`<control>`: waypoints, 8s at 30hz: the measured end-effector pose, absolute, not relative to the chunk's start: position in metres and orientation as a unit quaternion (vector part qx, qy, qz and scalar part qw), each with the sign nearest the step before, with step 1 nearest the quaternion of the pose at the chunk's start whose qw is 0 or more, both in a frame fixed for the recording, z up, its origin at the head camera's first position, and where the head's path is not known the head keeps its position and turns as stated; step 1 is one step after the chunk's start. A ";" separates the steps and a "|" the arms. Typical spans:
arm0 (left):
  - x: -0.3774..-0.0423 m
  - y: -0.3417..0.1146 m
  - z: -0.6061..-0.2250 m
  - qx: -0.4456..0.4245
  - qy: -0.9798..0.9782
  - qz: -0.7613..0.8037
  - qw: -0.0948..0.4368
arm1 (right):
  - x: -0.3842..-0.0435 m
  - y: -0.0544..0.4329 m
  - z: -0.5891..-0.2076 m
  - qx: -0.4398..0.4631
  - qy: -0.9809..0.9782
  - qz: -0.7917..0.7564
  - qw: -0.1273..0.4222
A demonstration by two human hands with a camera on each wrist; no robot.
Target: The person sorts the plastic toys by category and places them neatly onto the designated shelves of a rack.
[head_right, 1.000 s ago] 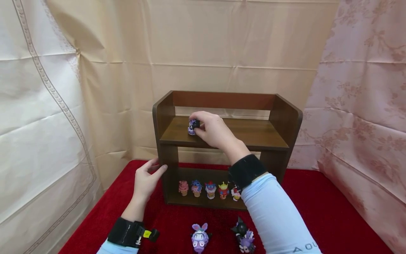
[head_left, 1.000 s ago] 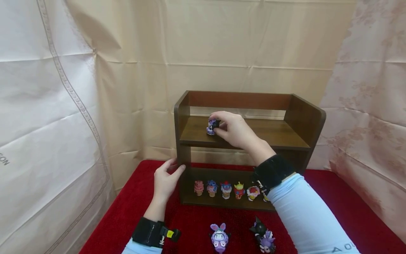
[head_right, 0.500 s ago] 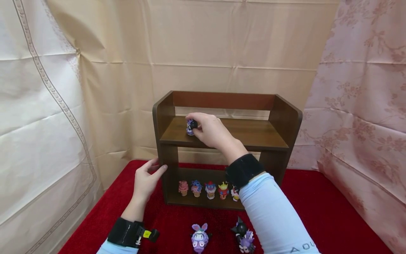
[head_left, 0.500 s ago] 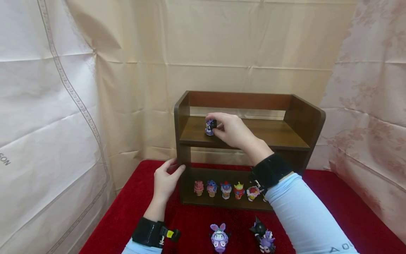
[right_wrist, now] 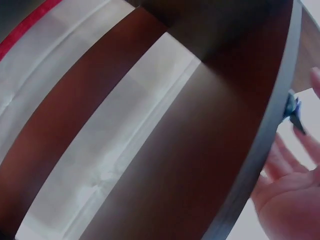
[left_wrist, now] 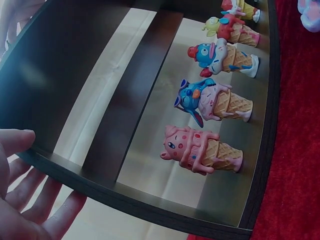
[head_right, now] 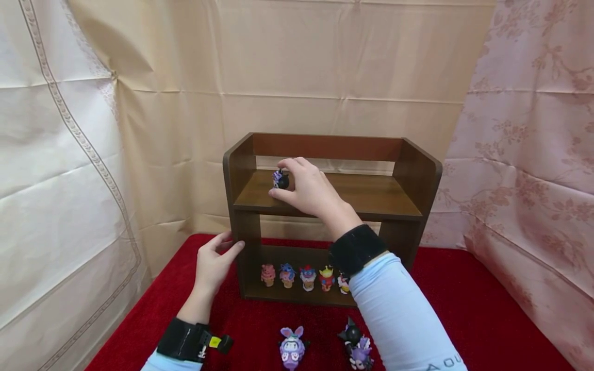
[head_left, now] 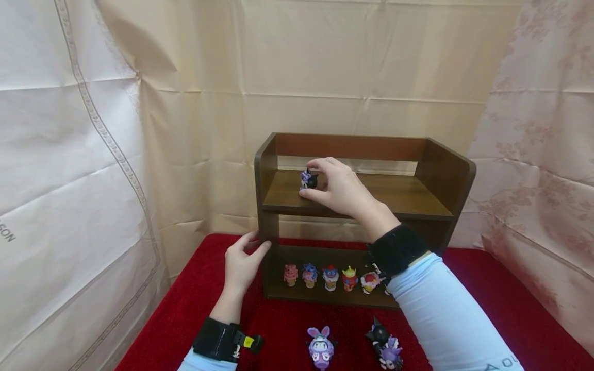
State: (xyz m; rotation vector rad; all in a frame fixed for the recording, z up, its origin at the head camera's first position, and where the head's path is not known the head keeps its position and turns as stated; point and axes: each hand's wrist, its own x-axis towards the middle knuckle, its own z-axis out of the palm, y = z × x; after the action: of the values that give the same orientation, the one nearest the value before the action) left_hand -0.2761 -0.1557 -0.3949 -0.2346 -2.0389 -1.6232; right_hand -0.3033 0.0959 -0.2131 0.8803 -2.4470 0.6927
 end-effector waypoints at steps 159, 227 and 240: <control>-0.280 -0.153 -0.398 -0.090 -0.757 -0.588 0.269 | -0.194 0.234 -0.375 0.317 -0.912 0.258 -0.021; -0.279 -0.153 -0.396 -0.087 -0.753 -0.597 0.264 | -0.214 0.217 -0.421 0.174 -0.958 0.177 -0.143; -0.279 -0.154 -0.397 -0.090 -0.753 -0.596 0.265 | -0.217 0.218 -0.428 0.199 -0.955 0.173 -0.134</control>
State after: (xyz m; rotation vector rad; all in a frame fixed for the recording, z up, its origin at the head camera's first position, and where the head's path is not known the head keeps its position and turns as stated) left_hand -0.2791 -0.1540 -0.3969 -0.2434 -2.0339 -1.6110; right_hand -0.2173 0.2183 -0.4282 0.6864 -3.2868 0.5960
